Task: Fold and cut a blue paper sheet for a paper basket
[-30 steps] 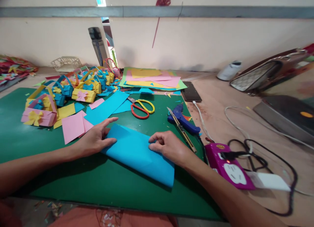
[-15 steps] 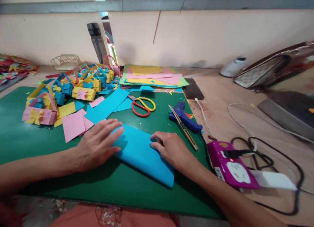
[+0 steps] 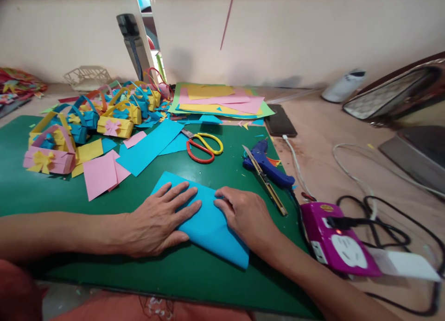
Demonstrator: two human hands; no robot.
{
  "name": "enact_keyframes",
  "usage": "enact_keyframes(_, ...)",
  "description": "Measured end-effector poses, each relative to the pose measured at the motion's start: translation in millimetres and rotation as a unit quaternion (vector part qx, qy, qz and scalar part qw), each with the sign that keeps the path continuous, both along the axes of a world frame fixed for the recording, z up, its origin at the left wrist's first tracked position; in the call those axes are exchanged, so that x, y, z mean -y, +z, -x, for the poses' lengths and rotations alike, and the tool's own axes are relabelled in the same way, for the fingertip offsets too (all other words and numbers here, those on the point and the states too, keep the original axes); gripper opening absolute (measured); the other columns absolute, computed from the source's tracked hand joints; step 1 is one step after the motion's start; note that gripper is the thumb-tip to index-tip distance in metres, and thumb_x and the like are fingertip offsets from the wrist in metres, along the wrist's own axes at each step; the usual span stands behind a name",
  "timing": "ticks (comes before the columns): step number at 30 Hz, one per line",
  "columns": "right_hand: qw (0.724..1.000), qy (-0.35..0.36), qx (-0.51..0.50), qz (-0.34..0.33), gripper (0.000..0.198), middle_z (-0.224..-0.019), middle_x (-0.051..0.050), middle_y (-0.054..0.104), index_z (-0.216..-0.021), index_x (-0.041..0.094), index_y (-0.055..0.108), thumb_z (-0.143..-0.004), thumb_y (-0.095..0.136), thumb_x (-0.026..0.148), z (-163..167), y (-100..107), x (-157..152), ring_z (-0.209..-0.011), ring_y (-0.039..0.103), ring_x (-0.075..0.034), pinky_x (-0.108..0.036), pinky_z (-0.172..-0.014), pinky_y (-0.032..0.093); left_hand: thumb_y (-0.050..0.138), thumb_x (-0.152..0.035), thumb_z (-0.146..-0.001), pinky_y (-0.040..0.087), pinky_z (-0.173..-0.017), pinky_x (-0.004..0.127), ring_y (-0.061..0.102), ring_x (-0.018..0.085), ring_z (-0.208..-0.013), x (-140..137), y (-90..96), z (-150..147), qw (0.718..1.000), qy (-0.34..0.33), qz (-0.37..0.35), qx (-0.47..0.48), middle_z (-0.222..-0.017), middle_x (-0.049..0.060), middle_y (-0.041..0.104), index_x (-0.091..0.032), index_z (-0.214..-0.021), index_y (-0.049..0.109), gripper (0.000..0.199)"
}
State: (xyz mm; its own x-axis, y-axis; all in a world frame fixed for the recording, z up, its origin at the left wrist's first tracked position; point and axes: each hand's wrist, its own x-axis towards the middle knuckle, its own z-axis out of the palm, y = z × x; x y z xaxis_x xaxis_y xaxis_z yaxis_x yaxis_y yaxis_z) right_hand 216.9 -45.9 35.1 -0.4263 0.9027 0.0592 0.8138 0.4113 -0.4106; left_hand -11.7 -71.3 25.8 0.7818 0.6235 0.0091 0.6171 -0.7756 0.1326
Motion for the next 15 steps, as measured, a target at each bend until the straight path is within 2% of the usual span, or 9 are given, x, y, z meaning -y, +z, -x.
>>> enact_keyframes(5, 0.999, -0.011, -0.026, -0.017, 0.023, -0.087, -0.006, 0.074, -0.088, 0.021, 0.066, -0.087, 0.045, 0.032, 1, -3, 0, -0.078, 0.069, -0.023, -0.034, -0.068, 0.049, 0.032, -0.056, -0.093, 0.033, -0.097, 0.064, 0.030, 0.042, -0.134, -3, -0.8, 0, 1.000, 0.003, 0.016, 0.012, -0.146, 0.022, 0.034, -0.015, -0.140, 0.036, 0.063)
enact_keyframes(8, 0.999, -0.023, -0.042, -0.009, 0.024, -0.084, -0.005, 0.074, -0.087, 0.022, 0.065, -0.087, 0.045, 0.034, 1, -2, 0, -0.074, 0.068, -0.021, -0.033, -0.066, 0.048, 0.032, -0.057, -0.093, 0.032, -0.098, 0.065, 0.028, 0.042, -0.135, -5, -0.6, 0, 1.000, 0.001, 0.024, 0.009, -0.147, 0.021, 0.033, -0.015, -0.141, 0.035, 0.064)
enact_keyframes(11, 0.997, -0.045, -0.060, 0.033, 0.025, -0.078, -0.002, 0.073, -0.085, 0.022, 0.065, -0.086, 0.046, 0.038, 0, 2, -2, -0.067, 0.066, -0.019, -0.031, -0.061, 0.047, 0.029, -0.057, -0.093, 0.032, -0.098, 0.066, 0.027, 0.042, -0.136, -6, -0.6, 1, 1.000, 0.001, 0.030, 0.004, -0.148, 0.020, 0.032, -0.015, -0.141, 0.034, 0.064)
enact_keyframes(15, 0.985, -0.083, -0.090, 0.120, 0.029, -0.066, 0.000, 0.069, -0.078, 0.023, 0.065, -0.082, 0.049, 0.046, 0, 10, -5, -0.057, 0.061, -0.017, -0.029, -0.053, 0.044, 0.026, -0.059, -0.093, 0.031, -0.099, 0.066, 0.027, 0.042, -0.136, -6, -1.7, 2, 1.000, 0.005, 0.029, 0.009, -0.147, 0.020, 0.033, -0.015, -0.140, 0.034, 0.065)
